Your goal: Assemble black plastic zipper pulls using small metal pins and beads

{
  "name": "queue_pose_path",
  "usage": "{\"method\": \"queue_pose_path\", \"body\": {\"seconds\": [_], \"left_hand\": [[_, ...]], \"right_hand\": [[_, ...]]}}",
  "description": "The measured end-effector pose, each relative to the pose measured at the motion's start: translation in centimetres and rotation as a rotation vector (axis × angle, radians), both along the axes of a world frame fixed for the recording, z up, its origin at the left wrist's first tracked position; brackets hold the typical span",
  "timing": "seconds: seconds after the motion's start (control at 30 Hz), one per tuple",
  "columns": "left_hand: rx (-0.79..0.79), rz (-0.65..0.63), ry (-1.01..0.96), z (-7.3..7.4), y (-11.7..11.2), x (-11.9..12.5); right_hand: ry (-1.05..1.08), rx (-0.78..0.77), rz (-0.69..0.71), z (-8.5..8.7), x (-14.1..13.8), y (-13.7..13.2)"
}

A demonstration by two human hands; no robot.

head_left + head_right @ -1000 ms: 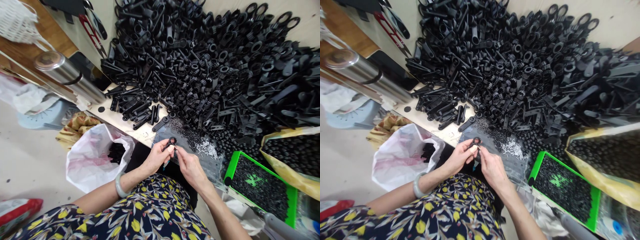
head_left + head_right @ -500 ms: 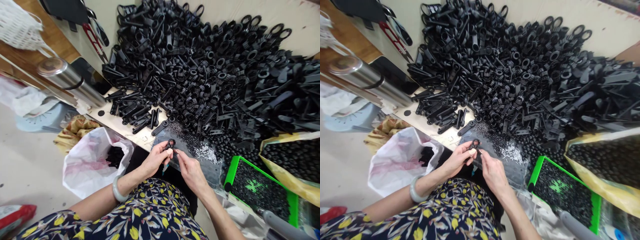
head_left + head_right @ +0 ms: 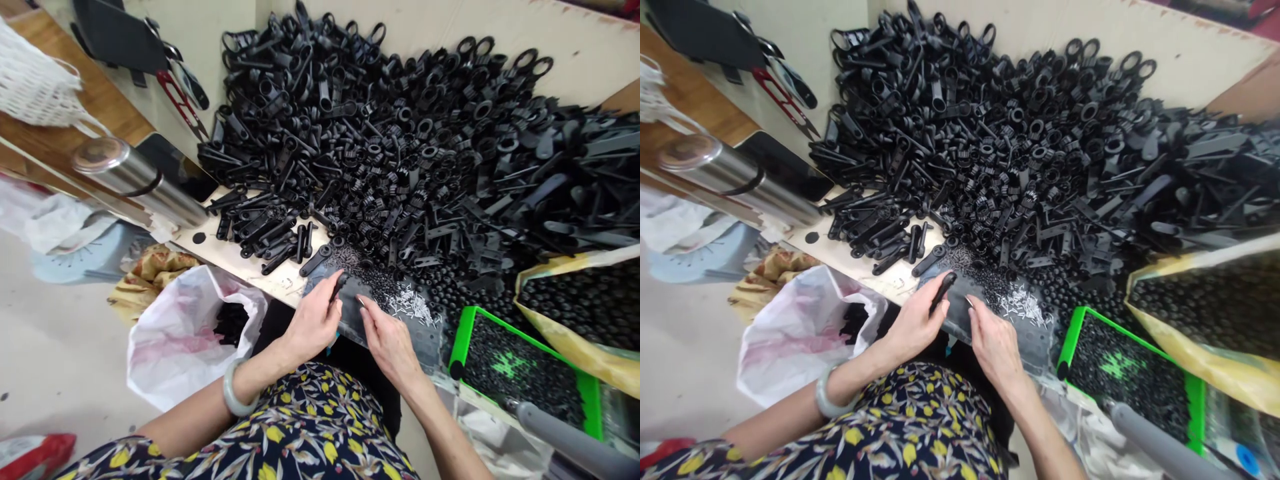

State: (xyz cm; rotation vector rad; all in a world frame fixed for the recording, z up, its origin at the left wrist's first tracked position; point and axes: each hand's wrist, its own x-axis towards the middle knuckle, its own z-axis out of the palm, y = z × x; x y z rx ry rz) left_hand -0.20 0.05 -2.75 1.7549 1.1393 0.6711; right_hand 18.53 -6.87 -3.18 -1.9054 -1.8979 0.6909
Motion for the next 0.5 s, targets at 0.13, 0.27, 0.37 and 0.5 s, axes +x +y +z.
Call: {"method": "queue_pose_path", "body": {"seconds": [0.13, 0.27, 0.37, 0.5], "left_hand": [[0.357, -0.123, 0.466, -0.8, 0.9, 0.4], [0.383, -0.113, 0.478, -1.5, 1.1, 0.3], [0.291, -0.053, 0.300, -1.3, 1.0, -0.2], [0.136, 0.111, 0.079, -0.5, 1.1, -0.7]], "right_hand": [[-0.020, 0.067, -0.032, -0.6, -0.2, -0.3], [0.012, 0.121, -0.093, -1.3, -0.5, -0.6], [0.079, 0.139, -0.134, -1.5, -0.5, -0.9], [0.220, 0.080, -0.189, -1.0, -0.1, -0.6]]}}
